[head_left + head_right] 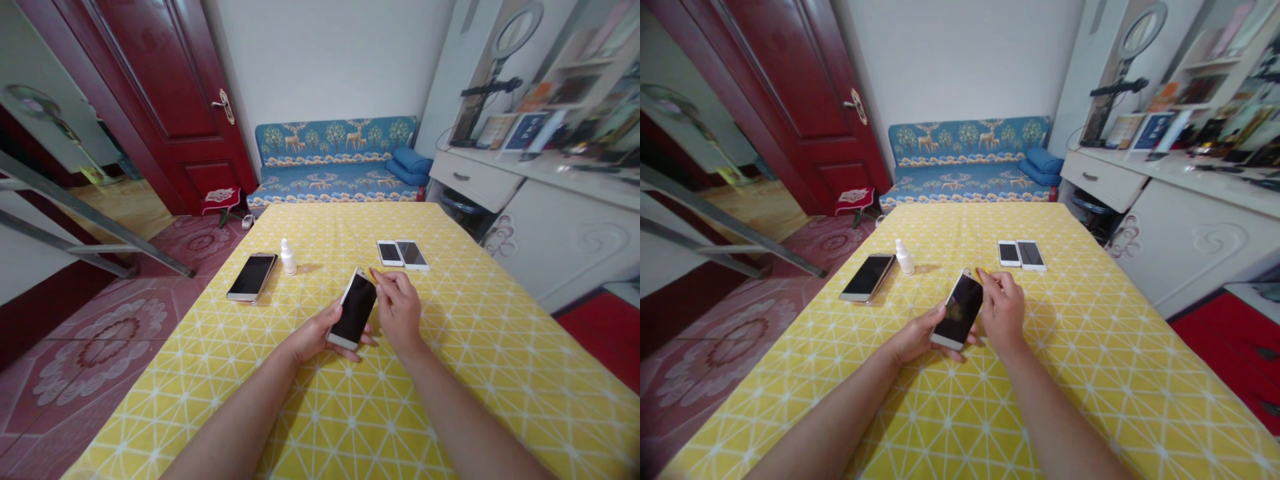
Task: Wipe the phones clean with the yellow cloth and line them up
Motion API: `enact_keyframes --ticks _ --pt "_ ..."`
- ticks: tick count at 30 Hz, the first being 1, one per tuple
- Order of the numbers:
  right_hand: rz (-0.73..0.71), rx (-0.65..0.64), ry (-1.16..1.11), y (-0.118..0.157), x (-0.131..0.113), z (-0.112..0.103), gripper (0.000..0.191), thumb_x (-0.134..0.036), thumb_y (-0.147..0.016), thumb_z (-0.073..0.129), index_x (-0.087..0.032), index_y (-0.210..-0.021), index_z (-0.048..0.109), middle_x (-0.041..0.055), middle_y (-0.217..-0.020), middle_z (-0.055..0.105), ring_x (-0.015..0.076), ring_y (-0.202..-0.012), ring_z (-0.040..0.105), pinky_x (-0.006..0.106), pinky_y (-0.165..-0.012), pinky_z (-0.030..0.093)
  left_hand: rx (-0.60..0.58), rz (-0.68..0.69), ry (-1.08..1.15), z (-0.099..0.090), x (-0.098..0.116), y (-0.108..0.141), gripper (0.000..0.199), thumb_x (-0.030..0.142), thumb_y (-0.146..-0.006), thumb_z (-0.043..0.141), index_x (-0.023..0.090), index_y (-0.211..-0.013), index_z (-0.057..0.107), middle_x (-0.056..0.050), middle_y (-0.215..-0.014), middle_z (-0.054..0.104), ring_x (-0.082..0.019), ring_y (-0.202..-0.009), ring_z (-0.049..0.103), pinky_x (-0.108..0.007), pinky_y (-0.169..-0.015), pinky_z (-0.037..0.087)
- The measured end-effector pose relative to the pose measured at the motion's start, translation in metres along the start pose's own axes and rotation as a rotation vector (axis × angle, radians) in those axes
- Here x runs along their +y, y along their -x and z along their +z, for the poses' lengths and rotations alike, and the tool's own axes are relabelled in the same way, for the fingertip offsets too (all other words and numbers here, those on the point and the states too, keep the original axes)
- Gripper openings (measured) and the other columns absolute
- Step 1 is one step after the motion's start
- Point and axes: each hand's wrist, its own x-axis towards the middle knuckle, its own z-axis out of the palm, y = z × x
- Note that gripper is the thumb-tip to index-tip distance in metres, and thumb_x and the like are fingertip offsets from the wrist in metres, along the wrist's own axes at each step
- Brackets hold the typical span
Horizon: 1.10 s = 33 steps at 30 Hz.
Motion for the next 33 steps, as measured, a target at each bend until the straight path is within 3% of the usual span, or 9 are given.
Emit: enact_keyframes --ticks 8,16,24,28,33 --pt "0.028 0.03 -0.313 -0.007 -0.007 -0.017 0.028 -0.018 -0.091 0.049 -0.024 -0.109 0.069 0.0045 -0.095 0.057 0.0194 -0.09 0.056 0.036 -0.078 0.044 -0.018 0.006 -0.125 0.003 0.002 0.002 0.058 0.053 -0.089 0.05 0.017 -0.135 0.046 -0.02 -0.111 0.066 -0.028 -0.091 0.069 -0.027 -0.053 0.056" --pt "0.18 0.092 -0.523 -0.008 0.004 -0.012 0.02 -0.01 -0.083 0.049 -0.021 -0.078 0.065 0.0016 -0.086 0.058 0.0173 -0.085 0.055 0.031 -0.074 0.042 -0.052 -0.009 0.064 -0.002 0.001 0.0 0.064 0.056 -0.091 0.038 0.005 -0.126 0.055 -0.022 -0.099 0.07 -0.024 -0.075 0.07 -0.018 -0.034 0.039" --pt "0.165 0.149 -0.444 -0.004 -0.016 -0.007 0.017 -0.016 -0.089 0.05 -0.022 -0.096 0.065 0.0039 -0.097 0.058 0.0178 -0.093 0.056 0.034 -0.083 0.045 -0.103 -0.063 0.254 -0.005 0.006 0.001 0.069 0.059 -0.091 0.032 0.003 -0.125 0.055 -0.023 -0.101 0.07 -0.03 -0.08 0.072 -0.023 -0.035 0.047" --pt "0.153 0.171 -0.33 -0.003 -0.017 -0.004 0.018 -0.017 -0.09 0.05 -0.021 -0.101 0.064 0.0048 -0.098 0.058 0.0182 -0.095 0.057 0.035 -0.086 0.046 -0.028 -0.027 0.212 -0.003 0.006 0.002 0.055 0.05 -0.093 0.04 0.008 -0.127 0.052 -0.021 -0.104 0.07 -0.034 -0.085 0.071 -0.029 -0.041 0.054" --pt "0.087 0.242 -0.25 -0.002 -0.013 -0.002 0.023 -0.013 -0.088 0.053 -0.022 -0.105 0.065 0.0049 -0.098 0.06 0.0179 -0.094 0.059 0.035 -0.082 0.049 0.066 0.044 0.108 -0.002 0.001 -0.001 0.042 0.042 -0.091 0.051 0.014 -0.121 0.053 -0.013 -0.089 0.071 -0.032 -0.074 0.072 -0.029 -0.04 0.054"
